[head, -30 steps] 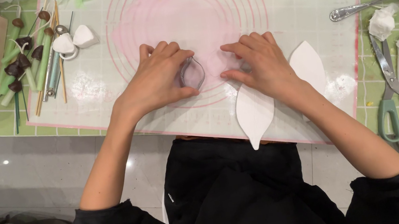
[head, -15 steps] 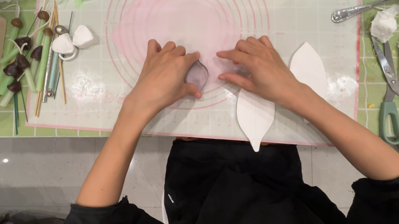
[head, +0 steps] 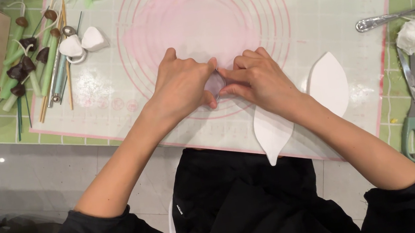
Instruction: Preparing and shaping wax petals for a flower candle using a cutter and a ball stylus tool.
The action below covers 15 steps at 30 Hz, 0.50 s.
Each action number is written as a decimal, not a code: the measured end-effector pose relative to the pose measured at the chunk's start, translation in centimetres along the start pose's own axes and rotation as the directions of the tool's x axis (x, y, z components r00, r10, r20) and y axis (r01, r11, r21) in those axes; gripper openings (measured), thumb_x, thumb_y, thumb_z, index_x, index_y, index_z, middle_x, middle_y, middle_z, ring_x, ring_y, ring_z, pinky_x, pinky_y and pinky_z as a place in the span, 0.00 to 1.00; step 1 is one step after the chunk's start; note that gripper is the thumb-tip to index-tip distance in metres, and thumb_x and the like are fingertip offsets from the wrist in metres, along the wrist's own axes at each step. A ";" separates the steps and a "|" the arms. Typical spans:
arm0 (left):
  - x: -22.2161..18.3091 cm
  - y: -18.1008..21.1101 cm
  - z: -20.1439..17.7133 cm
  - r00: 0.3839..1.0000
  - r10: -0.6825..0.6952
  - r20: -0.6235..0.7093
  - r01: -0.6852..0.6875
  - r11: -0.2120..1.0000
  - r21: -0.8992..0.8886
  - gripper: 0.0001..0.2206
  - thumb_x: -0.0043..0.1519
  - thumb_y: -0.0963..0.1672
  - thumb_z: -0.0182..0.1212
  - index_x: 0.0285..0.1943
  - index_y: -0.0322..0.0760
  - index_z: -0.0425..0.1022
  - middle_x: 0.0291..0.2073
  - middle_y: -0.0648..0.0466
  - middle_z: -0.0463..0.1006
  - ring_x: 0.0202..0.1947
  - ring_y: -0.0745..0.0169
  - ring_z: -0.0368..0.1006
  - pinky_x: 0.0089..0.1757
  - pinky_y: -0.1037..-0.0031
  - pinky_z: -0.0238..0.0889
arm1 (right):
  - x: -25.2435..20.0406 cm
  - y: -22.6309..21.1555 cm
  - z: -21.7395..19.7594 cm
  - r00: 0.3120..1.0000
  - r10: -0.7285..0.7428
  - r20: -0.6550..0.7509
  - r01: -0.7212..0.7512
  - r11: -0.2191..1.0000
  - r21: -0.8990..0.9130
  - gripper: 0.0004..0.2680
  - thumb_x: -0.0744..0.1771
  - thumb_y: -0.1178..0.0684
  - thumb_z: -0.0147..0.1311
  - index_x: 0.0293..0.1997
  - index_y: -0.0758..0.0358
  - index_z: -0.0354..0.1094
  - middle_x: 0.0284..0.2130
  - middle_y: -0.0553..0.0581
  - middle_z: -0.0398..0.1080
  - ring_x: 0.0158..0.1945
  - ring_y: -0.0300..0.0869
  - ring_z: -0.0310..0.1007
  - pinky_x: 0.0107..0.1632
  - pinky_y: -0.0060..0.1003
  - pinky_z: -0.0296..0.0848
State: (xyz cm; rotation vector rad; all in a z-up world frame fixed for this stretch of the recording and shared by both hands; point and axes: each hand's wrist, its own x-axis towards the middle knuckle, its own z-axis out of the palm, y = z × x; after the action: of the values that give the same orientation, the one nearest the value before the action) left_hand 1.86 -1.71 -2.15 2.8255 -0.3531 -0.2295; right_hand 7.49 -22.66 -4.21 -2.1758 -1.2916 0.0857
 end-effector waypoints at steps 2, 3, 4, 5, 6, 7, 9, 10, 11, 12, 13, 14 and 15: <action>0.0 -0.3 0.3 0.996 0.051 -0.068 -0.052 0.999 -0.016 0.34 0.34 0.52 0.80 0.50 0.36 0.79 0.14 0.50 0.75 0.22 0.48 0.74 0.39 0.60 0.56 | 0.3 0.2 0.1 0.999 -0.019 0.038 0.021 0.999 -0.031 0.13 0.62 0.46 0.67 0.45 0.62 0.79 0.25 0.52 0.66 0.35 0.44 0.64 0.44 0.41 0.60; 0.1 -0.3 0.2 0.997 0.050 -0.066 -0.051 0.999 -0.017 0.34 0.34 0.52 0.80 0.50 0.36 0.79 0.14 0.50 0.75 0.22 0.48 0.74 0.39 0.60 0.56 | 0.6 0.3 0.1 0.999 -0.019 0.039 0.020 0.999 -0.028 0.13 0.62 0.46 0.67 0.45 0.62 0.79 0.25 0.52 0.66 0.35 0.44 0.64 0.44 0.41 0.60; 0.1 -0.3 0.1 0.999 0.036 -0.039 -0.037 0.999 -0.015 0.32 0.34 0.52 0.80 0.48 0.37 0.79 0.14 0.50 0.75 0.22 0.48 0.74 0.39 0.60 0.56 | 0.8 0.4 0.1 0.997 -0.027 0.066 0.030 0.999 -0.042 0.12 0.62 0.46 0.67 0.42 0.62 0.79 0.25 0.52 0.66 0.35 0.44 0.64 0.44 0.41 0.60; 0.2 -0.2 0.0 1.000 0.024 -0.017 -0.025 1.000 -0.012 0.30 0.34 0.52 0.80 0.45 0.38 0.79 0.15 0.50 0.74 0.23 0.48 0.74 0.39 0.60 0.56 | 1.1 0.6 -0.1 0.995 -0.037 0.094 0.043 0.997 -0.059 0.12 0.62 0.46 0.66 0.40 0.62 0.79 0.24 0.53 0.66 0.35 0.44 0.65 0.44 0.42 0.60; 0.2 -0.3 0.1 1.000 0.024 -0.019 -0.025 1.000 -0.013 0.30 0.34 0.52 0.80 0.45 0.38 0.79 0.15 0.50 0.74 0.23 0.48 0.74 0.39 0.60 0.56 | 1.2 0.7 0.0 0.995 -0.037 0.095 0.043 0.997 -0.061 0.12 0.62 0.46 0.66 0.40 0.62 0.79 0.24 0.53 0.66 0.35 0.44 0.65 0.44 0.42 0.60; 0.3 -0.4 0.2 0.999 0.037 -0.026 -0.038 0.999 -0.023 0.30 0.35 0.52 0.80 0.44 0.37 0.79 0.15 0.50 0.74 0.23 0.47 0.74 0.39 0.60 0.56 | 1.3 0.9 -0.1 0.993 -0.044 0.114 0.052 0.997 -0.064 0.11 0.62 0.46 0.66 0.40 0.62 0.79 0.24 0.52 0.66 0.35 0.44 0.65 0.44 0.42 0.60; 0.3 -0.3 0.3 0.998 0.050 -0.035 -0.051 0.998 -0.030 0.29 0.36 0.52 0.80 0.43 0.37 0.78 0.14 0.50 0.74 0.23 0.47 0.74 0.39 0.60 0.56 | 1.3 1.0 -0.1 0.990 -0.053 0.131 0.063 0.996 -0.068 0.11 0.62 0.46 0.66 0.40 0.62 0.79 0.24 0.52 0.67 0.35 0.44 0.65 0.44 0.42 0.60; 0.2 -0.3 0.3 0.999 0.044 -0.023 -0.045 0.999 -0.021 0.29 0.36 0.52 0.80 0.43 0.37 0.78 0.15 0.50 0.75 0.23 0.47 0.74 0.39 0.60 0.56 | 1.2 1.0 -0.1 0.988 -0.061 0.139 0.072 0.994 -0.076 0.11 0.62 0.46 0.66 0.40 0.62 0.79 0.24 0.52 0.67 0.36 0.44 0.65 0.45 0.42 0.61; 0.2 -0.2 0.2 0.999 0.040 -0.012 -0.040 0.999 -0.009 0.29 0.36 0.52 0.81 0.43 0.37 0.78 0.15 0.50 0.75 0.23 0.47 0.74 0.39 0.60 0.56 | 1.2 1.0 -0.1 0.987 -0.069 0.146 0.082 0.993 -0.085 0.11 0.62 0.46 0.65 0.40 0.62 0.78 0.25 0.52 0.67 0.36 0.44 0.66 0.45 0.42 0.61; 0.2 -0.3 0.1 0.999 0.040 -0.016 -0.040 0.999 -0.005 0.29 0.36 0.52 0.81 0.43 0.37 0.78 0.15 0.50 0.75 0.23 0.47 0.74 0.39 0.60 0.56 | 1.3 0.8 -0.3 0.987 -0.072 0.142 0.085 0.993 -0.087 0.11 0.62 0.46 0.65 0.40 0.62 0.78 0.25 0.52 0.67 0.36 0.44 0.66 0.45 0.42 0.61; 0.1 -0.2 0.3 0.999 0.041 -0.020 -0.042 0.999 -0.007 0.29 0.35 0.52 0.81 0.44 0.37 0.78 0.16 0.49 0.76 0.24 0.47 0.75 0.39 0.60 0.57 | 1.2 0.6 -0.4 0.988 -0.057 0.143 0.071 0.993 -0.094 0.11 0.63 0.46 0.65 0.40 0.62 0.78 0.25 0.52 0.67 0.36 0.44 0.66 0.45 0.42 0.61; 0.0 -0.1 0.4 0.999 0.043 -0.025 -0.043 0.999 -0.008 0.29 0.34 0.51 0.81 0.44 0.37 0.78 0.17 0.49 0.76 0.24 0.46 0.75 0.39 0.60 0.57 | 1.0 0.4 -0.5 0.989 -0.043 0.144 0.057 0.993 -0.101 0.11 0.63 0.46 0.65 0.41 0.62 0.78 0.25 0.52 0.67 0.37 0.45 0.66 0.45 0.42 0.61; -0.1 -0.1 0.4 0.999 0.042 -0.026 -0.042 0.999 -0.007 0.29 0.34 0.51 0.81 0.44 0.37 0.78 0.17 0.49 0.76 0.24 0.46 0.75 0.39 0.60 0.57 | 0.6 0.3 -0.6 0.989 -0.044 0.144 0.059 0.993 -0.102 0.11 0.63 0.46 0.65 0.41 0.62 0.78 0.25 0.52 0.67 0.37 0.45 0.66 0.45 0.42 0.61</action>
State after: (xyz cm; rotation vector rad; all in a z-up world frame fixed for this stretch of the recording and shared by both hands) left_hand 1.68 -1.71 -2.50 2.8073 -0.4050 -0.1846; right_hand 8.25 -22.55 -3.71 -2.2581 -1.4605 0.1565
